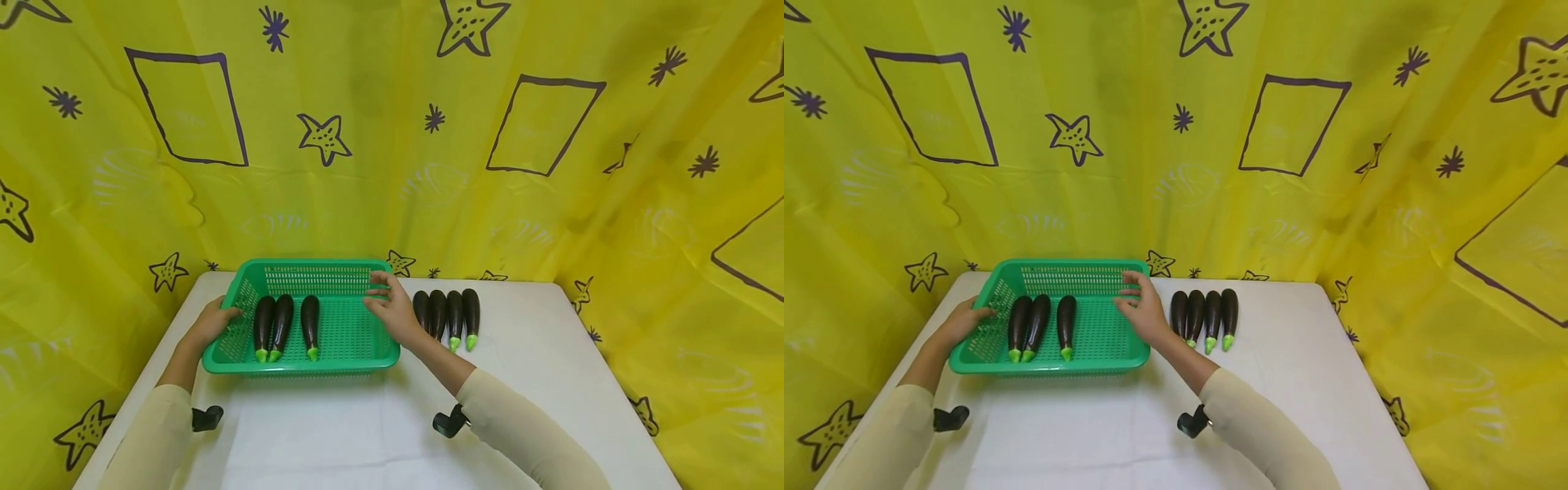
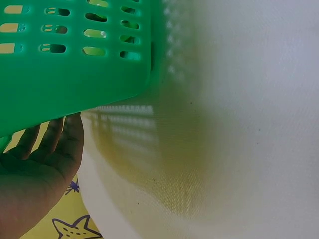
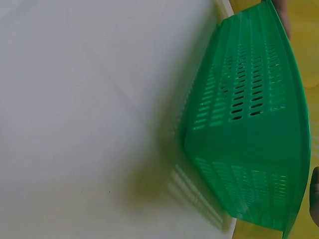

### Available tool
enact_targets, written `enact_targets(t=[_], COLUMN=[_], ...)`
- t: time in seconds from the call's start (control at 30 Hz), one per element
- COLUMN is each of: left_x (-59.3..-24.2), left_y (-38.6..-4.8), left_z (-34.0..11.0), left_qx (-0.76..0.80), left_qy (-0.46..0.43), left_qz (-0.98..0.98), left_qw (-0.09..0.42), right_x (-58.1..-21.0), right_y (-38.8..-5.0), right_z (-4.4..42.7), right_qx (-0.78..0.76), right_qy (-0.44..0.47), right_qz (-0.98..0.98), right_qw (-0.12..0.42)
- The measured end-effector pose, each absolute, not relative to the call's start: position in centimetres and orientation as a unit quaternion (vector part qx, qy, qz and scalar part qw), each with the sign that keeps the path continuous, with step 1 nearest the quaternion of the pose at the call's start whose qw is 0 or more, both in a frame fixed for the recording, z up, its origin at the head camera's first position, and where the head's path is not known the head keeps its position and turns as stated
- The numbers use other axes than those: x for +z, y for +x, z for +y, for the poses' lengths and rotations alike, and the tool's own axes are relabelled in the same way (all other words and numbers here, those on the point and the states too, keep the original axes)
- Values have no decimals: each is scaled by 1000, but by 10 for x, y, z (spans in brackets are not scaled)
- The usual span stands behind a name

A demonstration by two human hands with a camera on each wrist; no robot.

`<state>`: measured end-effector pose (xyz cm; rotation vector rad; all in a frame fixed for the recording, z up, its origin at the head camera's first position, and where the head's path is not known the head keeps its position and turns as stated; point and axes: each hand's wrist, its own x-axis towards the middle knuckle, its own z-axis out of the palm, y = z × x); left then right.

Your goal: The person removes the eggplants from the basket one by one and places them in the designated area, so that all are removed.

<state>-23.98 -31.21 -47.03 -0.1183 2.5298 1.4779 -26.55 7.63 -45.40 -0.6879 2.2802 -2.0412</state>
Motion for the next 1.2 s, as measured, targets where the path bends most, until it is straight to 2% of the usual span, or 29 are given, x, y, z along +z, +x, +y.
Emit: enact_targets(t=[0.4,0.87,1.2], left_x=[-475,-473,-472], left_y=[-240,-240,-243], left_z=[-311,-310,-312], left_qx=[501,508,501], left_qy=[-36,-40,-25], left_qz=[858,854,860], left_qw=[103,106,91], right_x=[-454,-463,-467], right_y=[-266,-277,-285], right_z=[61,44,35], right_qx=[-640,-617,-618], right_qy=[-214,-212,-208], right_qz=[735,753,752], right_qw=[59,82,92])
